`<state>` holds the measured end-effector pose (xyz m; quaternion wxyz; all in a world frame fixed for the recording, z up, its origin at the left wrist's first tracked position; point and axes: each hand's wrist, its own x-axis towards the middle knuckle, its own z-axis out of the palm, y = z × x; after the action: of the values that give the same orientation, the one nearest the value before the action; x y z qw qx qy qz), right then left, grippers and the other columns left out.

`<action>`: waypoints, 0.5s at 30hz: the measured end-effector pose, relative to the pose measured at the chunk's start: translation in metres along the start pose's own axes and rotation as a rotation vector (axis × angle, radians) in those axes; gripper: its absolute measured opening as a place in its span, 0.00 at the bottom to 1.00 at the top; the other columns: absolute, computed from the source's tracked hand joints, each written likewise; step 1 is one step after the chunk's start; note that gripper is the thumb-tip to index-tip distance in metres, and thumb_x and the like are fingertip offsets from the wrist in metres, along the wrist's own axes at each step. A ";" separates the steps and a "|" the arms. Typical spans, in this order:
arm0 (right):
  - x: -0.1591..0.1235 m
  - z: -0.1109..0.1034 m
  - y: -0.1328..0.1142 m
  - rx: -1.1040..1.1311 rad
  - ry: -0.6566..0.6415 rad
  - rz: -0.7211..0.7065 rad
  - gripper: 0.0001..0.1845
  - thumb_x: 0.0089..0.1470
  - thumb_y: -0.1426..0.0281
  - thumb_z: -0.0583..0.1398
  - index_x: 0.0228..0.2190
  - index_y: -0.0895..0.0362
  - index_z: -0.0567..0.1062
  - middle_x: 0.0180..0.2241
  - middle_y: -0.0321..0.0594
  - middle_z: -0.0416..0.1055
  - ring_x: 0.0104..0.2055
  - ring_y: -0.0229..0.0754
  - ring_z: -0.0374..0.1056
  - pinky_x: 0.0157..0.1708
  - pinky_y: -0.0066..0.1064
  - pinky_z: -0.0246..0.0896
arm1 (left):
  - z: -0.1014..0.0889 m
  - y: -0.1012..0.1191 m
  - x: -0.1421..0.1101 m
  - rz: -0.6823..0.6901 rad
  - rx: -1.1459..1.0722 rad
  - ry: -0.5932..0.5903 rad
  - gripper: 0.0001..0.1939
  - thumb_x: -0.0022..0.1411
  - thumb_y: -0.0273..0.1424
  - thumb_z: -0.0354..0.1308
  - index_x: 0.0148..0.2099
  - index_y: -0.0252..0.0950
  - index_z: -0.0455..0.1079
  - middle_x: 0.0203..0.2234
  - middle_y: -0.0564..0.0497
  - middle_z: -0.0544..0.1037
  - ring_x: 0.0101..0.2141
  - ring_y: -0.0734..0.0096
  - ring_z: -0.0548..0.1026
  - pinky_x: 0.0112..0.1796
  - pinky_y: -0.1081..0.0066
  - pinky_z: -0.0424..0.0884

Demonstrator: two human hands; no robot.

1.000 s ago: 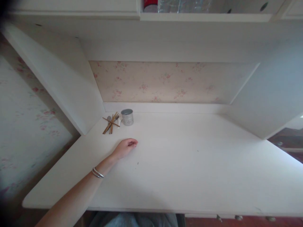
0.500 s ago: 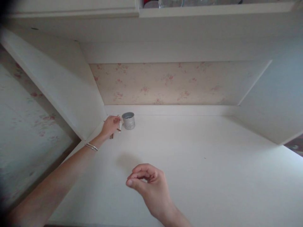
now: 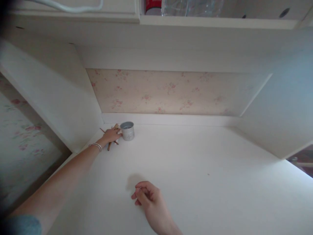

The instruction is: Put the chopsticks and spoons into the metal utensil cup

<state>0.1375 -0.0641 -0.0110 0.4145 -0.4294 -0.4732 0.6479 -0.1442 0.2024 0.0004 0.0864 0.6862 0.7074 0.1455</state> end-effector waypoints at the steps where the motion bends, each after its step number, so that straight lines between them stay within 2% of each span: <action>1: 0.000 0.002 0.000 -0.015 -0.020 -0.003 0.20 0.53 0.53 0.60 0.36 0.58 0.73 0.29 0.41 0.75 0.29 0.37 0.67 0.33 0.30 0.62 | 0.002 -0.001 -0.001 0.007 0.007 -0.016 0.24 0.55 0.43 0.54 0.51 0.34 0.69 0.62 0.39 0.59 0.58 0.48 0.62 0.56 0.59 0.55; 4: -0.003 0.005 -0.001 -0.058 -0.061 -0.019 0.19 0.53 0.54 0.60 0.36 0.57 0.74 0.30 0.41 0.75 0.31 0.38 0.68 0.34 0.31 0.62 | 0.006 -0.005 -0.011 0.022 0.020 -0.061 0.23 0.57 0.39 0.52 0.53 0.35 0.68 0.63 0.40 0.57 0.60 0.49 0.60 0.56 0.60 0.56; 7: -0.006 0.006 0.000 -0.084 -0.095 -0.008 0.18 0.53 0.55 0.61 0.34 0.58 0.74 0.29 0.41 0.75 0.31 0.39 0.68 0.34 0.31 0.62 | 0.006 -0.007 -0.034 0.025 0.021 -0.086 0.23 0.57 0.38 0.52 0.54 0.36 0.67 0.63 0.40 0.57 0.60 0.49 0.60 0.56 0.61 0.58; 10: -0.008 0.007 0.002 -0.114 -0.136 0.001 0.17 0.53 0.56 0.61 0.34 0.58 0.74 0.29 0.41 0.76 0.30 0.38 0.68 0.34 0.30 0.61 | 0.005 -0.006 -0.071 0.034 0.017 -0.093 0.23 0.58 0.39 0.52 0.55 0.37 0.66 0.62 0.41 0.59 0.60 0.52 0.61 0.56 0.62 0.58; 15: -0.007 0.016 0.000 -0.095 -0.173 0.029 0.16 0.52 0.57 0.62 0.33 0.58 0.75 0.28 0.40 0.76 0.29 0.36 0.68 0.33 0.29 0.60 | 0.008 0.005 -0.151 0.113 0.001 -0.054 0.22 0.61 0.41 0.50 0.55 0.43 0.66 0.63 0.45 0.58 0.61 0.54 0.59 0.59 0.59 0.53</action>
<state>0.1246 -0.0752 -0.0073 0.3419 -0.3978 -0.5312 0.6654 -0.1303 0.0529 -0.0173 0.0964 0.7288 0.6651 0.1312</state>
